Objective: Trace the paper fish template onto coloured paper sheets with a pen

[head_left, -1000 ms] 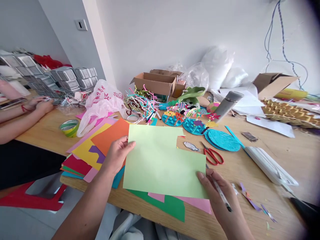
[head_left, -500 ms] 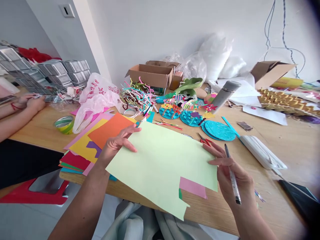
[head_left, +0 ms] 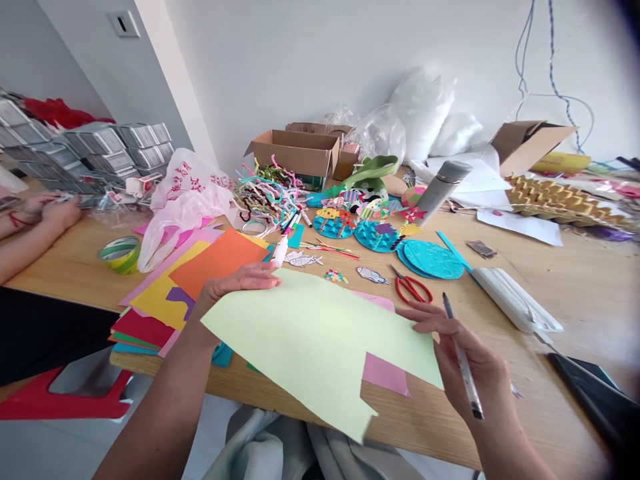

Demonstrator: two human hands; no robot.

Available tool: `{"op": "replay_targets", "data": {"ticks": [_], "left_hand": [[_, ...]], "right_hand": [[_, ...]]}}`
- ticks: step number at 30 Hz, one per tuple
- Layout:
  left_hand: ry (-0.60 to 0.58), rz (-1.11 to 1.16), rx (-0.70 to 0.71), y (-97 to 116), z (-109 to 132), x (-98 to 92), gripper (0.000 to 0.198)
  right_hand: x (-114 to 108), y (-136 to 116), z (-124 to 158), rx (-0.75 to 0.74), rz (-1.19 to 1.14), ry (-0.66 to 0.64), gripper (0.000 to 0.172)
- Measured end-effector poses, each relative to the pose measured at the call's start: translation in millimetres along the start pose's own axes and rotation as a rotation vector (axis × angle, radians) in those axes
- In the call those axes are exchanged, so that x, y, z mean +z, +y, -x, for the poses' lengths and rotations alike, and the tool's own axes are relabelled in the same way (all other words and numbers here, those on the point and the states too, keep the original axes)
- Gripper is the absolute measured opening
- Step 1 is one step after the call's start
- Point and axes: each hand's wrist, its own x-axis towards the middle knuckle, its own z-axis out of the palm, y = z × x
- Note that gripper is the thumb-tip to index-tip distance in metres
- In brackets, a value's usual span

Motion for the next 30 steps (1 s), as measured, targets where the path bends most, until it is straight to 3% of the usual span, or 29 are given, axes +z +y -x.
{"op": "replay_targets", "data": {"ticks": [6, 9, 14, 20, 25, 30], "left_hand": [[0.152, 0.000, -0.233, -15.1, 3.0, 19.6, 0.027], [0.091, -0.029, -0.292, -26.3, -1.3, 34.6, 0.037], [-0.004, -0.126, -0.382, -55.1, -5.1, 50.0, 0.063], [-0.058, -0.245, -0.402, -68.7, -4.5, 54.4, 0.070], [-0.150, -0.267, -0.452, -70.9, -2.8, 51.7, 0.061], [-0.222, -0.244, -0.515, -74.1, -0.4, 47.0, 0.069]], "right_hand": [[-7.4, -1.2, 21.9, 0.197, 0.070, -0.007, 0.019], [-2.7, 8.5, 35.3, 0.248, 0.022, 0.006, 0.019], [4.9, 25.8, 53.8, 0.298, 0.127, -0.005, 0.038], [6.9, 29.9, 63.8, 0.148, 0.360, -0.094, 0.033], [5.3, 33.7, 74.9, -0.028, 0.354, -0.131, 0.030], [3.3, 37.5, 85.8, -0.097, 0.305, -0.181, 0.029]]}}
